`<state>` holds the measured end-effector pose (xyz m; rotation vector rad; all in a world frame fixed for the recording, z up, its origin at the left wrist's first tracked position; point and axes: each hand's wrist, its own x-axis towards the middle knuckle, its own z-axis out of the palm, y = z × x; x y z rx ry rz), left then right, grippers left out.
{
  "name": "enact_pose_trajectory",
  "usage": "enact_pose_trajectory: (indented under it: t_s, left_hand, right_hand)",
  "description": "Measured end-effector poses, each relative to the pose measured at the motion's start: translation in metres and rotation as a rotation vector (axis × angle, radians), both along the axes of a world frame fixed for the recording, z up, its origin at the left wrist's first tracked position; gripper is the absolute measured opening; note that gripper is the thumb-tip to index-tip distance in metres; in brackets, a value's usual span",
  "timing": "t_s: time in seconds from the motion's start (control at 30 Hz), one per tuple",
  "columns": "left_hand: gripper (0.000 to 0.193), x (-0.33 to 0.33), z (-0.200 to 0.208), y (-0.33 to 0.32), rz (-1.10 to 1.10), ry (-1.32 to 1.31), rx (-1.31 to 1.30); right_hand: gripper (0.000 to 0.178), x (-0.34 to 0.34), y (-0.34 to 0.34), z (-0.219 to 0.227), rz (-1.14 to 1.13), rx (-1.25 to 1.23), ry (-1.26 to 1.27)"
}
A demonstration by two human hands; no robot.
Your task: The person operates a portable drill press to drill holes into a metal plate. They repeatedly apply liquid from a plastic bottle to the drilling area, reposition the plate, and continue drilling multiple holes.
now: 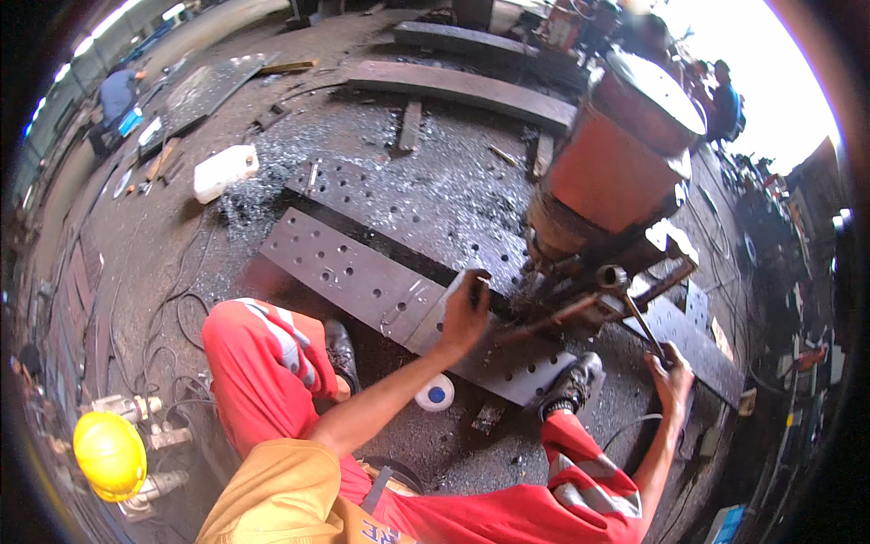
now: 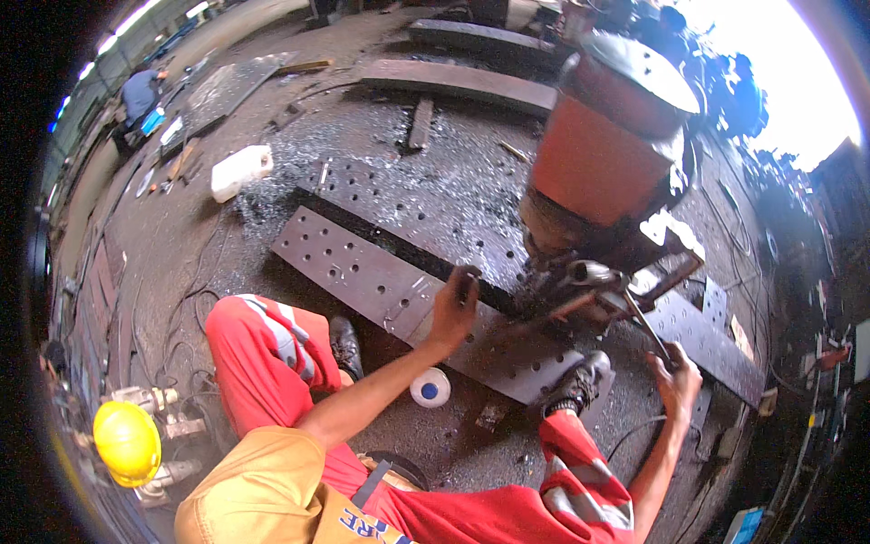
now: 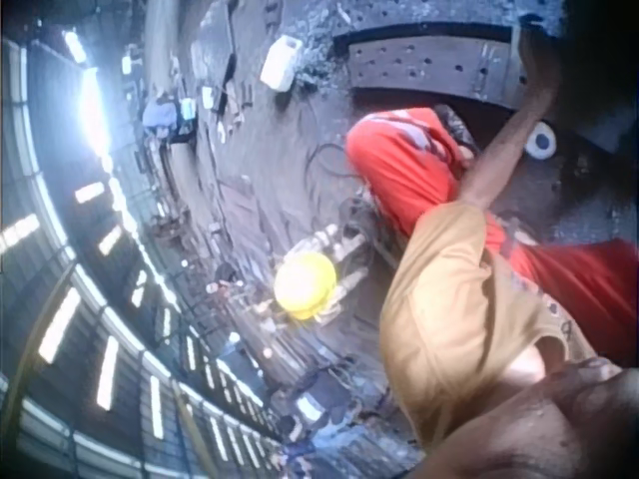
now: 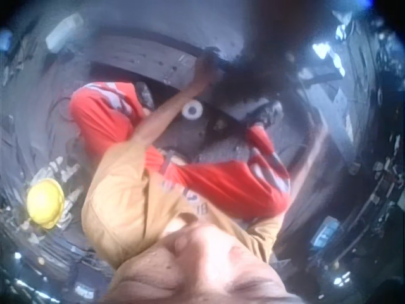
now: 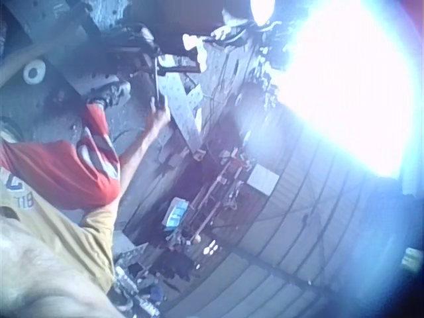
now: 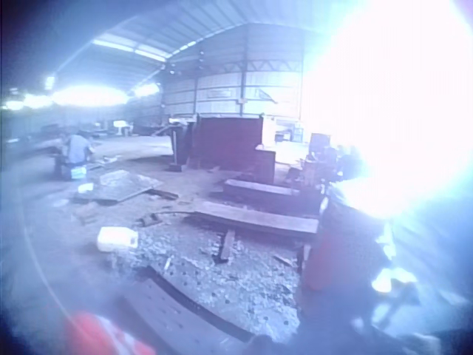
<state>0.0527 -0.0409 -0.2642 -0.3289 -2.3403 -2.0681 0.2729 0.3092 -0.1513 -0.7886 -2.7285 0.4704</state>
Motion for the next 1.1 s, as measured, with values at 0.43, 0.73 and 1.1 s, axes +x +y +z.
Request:
enact_pose_trajectory:
  t_s: [0.43,0.73,1.1]
  left_hand:
    - [0.039,0.016,0.064,-0.051,-1.399,0.344,-0.849]
    - [0.031,-0.113,0.081,-0.131,-0.531,0.815,-0.925]
    - [0.027,-0.139,0.101,-0.119,0.001,1.423,-0.299]
  right_hand:
    - [0.049,-0.106,-0.109,0.152,0.123,0.072,0.643]
    - [0.056,-0.229,-0.235,0.108,0.584,0.02,0.237]
    - [0.043,-0.271,-0.252,-0.067,0.876,0.304,-0.265]
